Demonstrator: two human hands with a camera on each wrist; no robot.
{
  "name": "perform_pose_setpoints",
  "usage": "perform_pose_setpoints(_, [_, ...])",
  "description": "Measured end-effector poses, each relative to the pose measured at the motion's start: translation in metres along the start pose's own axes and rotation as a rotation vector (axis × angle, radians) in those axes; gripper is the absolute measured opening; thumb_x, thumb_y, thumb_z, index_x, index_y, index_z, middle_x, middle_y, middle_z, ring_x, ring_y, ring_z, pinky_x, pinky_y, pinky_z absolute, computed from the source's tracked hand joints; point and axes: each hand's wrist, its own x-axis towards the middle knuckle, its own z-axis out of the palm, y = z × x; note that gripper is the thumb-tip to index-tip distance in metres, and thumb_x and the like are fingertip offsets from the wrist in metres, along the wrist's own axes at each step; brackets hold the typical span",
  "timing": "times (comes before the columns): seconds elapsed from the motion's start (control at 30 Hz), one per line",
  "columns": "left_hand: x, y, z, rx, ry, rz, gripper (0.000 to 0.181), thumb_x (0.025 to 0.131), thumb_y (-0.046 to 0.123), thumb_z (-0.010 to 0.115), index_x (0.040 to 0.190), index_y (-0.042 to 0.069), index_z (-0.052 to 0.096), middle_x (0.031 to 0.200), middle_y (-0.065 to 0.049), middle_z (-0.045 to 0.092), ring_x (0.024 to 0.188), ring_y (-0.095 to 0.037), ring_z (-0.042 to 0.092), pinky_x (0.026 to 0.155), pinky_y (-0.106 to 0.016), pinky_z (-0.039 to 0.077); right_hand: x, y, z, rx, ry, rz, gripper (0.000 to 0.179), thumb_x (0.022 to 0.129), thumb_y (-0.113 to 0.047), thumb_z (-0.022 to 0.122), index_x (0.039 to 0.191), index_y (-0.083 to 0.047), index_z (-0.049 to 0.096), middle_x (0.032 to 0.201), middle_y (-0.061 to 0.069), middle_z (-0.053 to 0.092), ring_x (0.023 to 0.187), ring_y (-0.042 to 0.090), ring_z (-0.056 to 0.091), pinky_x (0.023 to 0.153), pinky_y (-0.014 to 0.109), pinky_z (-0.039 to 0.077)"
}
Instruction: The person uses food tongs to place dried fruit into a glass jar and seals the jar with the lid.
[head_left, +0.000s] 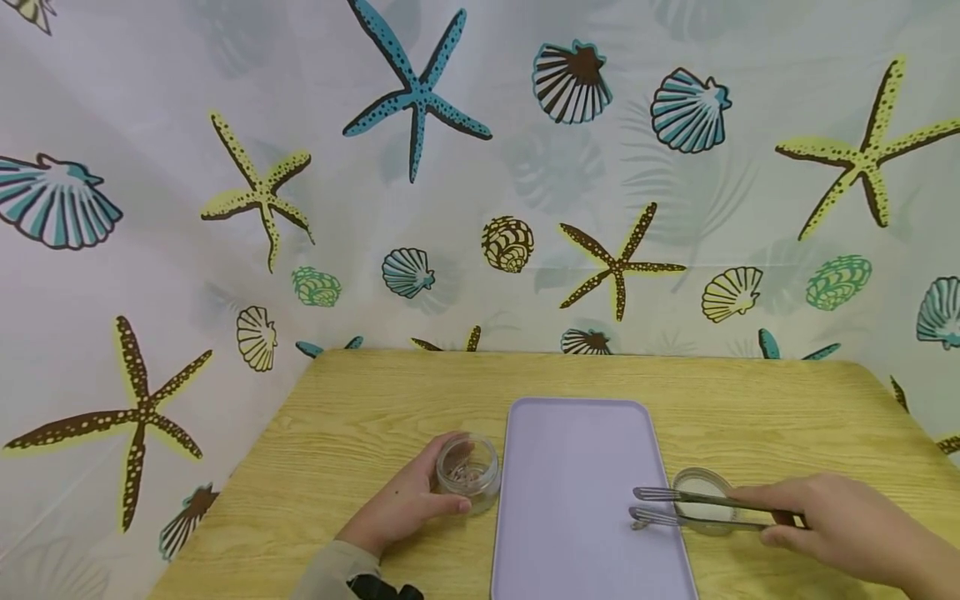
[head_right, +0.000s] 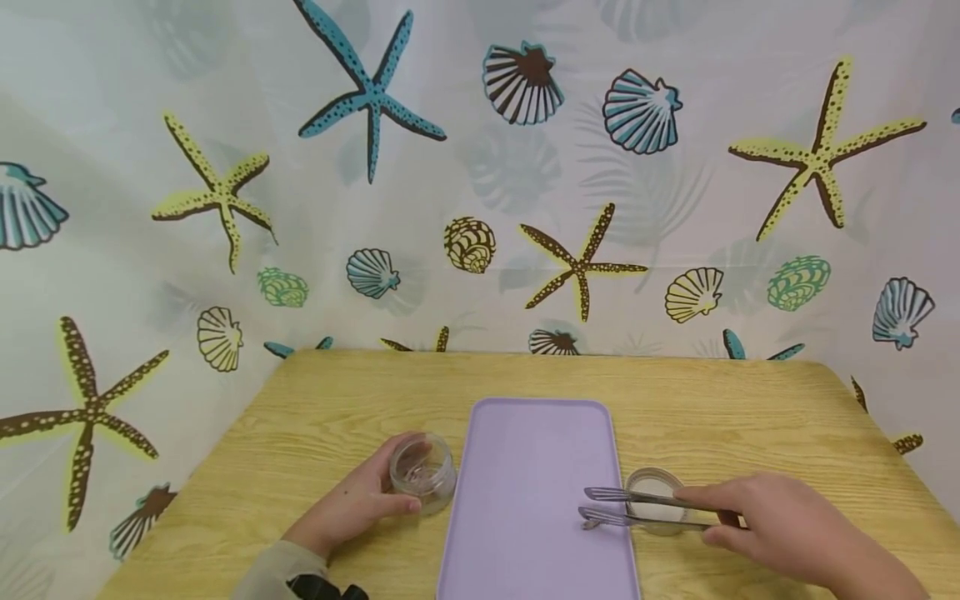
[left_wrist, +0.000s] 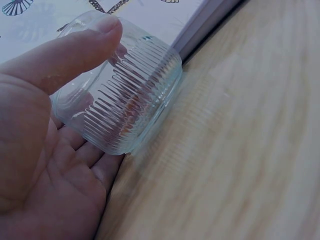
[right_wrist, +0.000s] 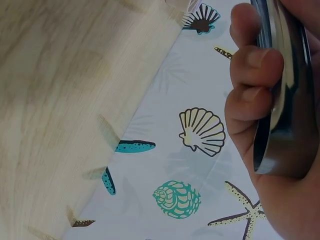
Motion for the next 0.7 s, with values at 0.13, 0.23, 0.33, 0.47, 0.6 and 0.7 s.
perform_pose_setpoints(0.13, [0.000,0.001,0.000,0.008,0.003,0.002,0.094,0.083,0.033,0.085,0.158,0.025,0.028,0.158,0.001,0.040,0.148,-0.018,0.028,0.119,-0.048,0.021,-0.003,0.004,0.000,0.020,-0.043,-0.002,0.047,0.092,-0.048,0.068,0.136,-0.030,0.066,0.089,-0.028,0.062,0.069,-0.005,0.049,0.059,0.025,0.041])
perform_pose_setpoints(0.23, [0.001,0.000,-0.001,0.013,0.006,0.002,0.094,0.083,0.034,0.085,0.157,0.025,0.028,0.158,0.001,0.040,0.148,-0.019,0.028,0.119,-0.049,0.021,-0.003,0.003,-0.001,0.002,-0.059,0.010,0.047,0.091,-0.047,0.070,0.135,-0.030,0.067,0.092,-0.028,0.062,0.069,-0.005,0.049,0.059,0.026,0.041])
perform_pose_setpoints(0.33, [0.001,0.000,-0.001,0.012,0.007,-0.002,0.095,0.083,0.035,0.085,0.158,0.023,0.027,0.158,0.000,0.039,0.148,-0.020,0.028,0.119,-0.050,0.020,-0.002,-0.001,-0.001,-0.031,-0.039,0.023,0.044,0.090,-0.041,0.073,0.133,-0.032,0.068,0.089,-0.029,0.060,0.067,-0.005,0.048,0.057,0.025,0.040])
perform_pose_setpoints(0.47, [0.001,0.001,0.000,0.001,0.005,-0.003,0.094,0.084,0.033,0.084,0.158,0.023,0.027,0.158,0.000,0.039,0.148,-0.020,0.027,0.119,-0.050,0.020,-0.001,-0.006,-0.001,-0.078,0.001,0.032,0.040,0.089,-0.036,0.075,0.129,-0.034,0.071,0.097,-0.022,0.069,0.066,-0.007,0.048,0.056,0.025,0.041])
perform_pose_setpoints(0.6, [0.001,0.001,0.000,-0.004,0.004,-0.007,0.093,0.084,0.032,0.084,0.157,0.025,0.028,0.158,0.000,0.040,0.148,-0.020,0.028,0.119,-0.050,0.021,0.001,-0.008,-0.001,-0.117,0.022,0.042,0.038,0.090,-0.038,0.074,0.127,-0.036,0.071,0.108,-0.013,0.074,0.072,-0.008,0.052,0.058,0.026,0.044])
perform_pose_setpoints(0.7, [0.001,0.001,0.000,-0.002,0.005,-0.008,0.093,0.084,0.032,0.084,0.158,0.024,0.028,0.158,0.000,0.040,0.148,-0.020,0.028,0.119,-0.051,0.020,0.001,-0.009,0.000,-0.141,0.055,0.025,0.037,0.091,-0.039,0.073,0.128,-0.036,0.071,0.108,-0.014,0.073,0.078,-0.008,0.056,0.059,0.027,0.047])
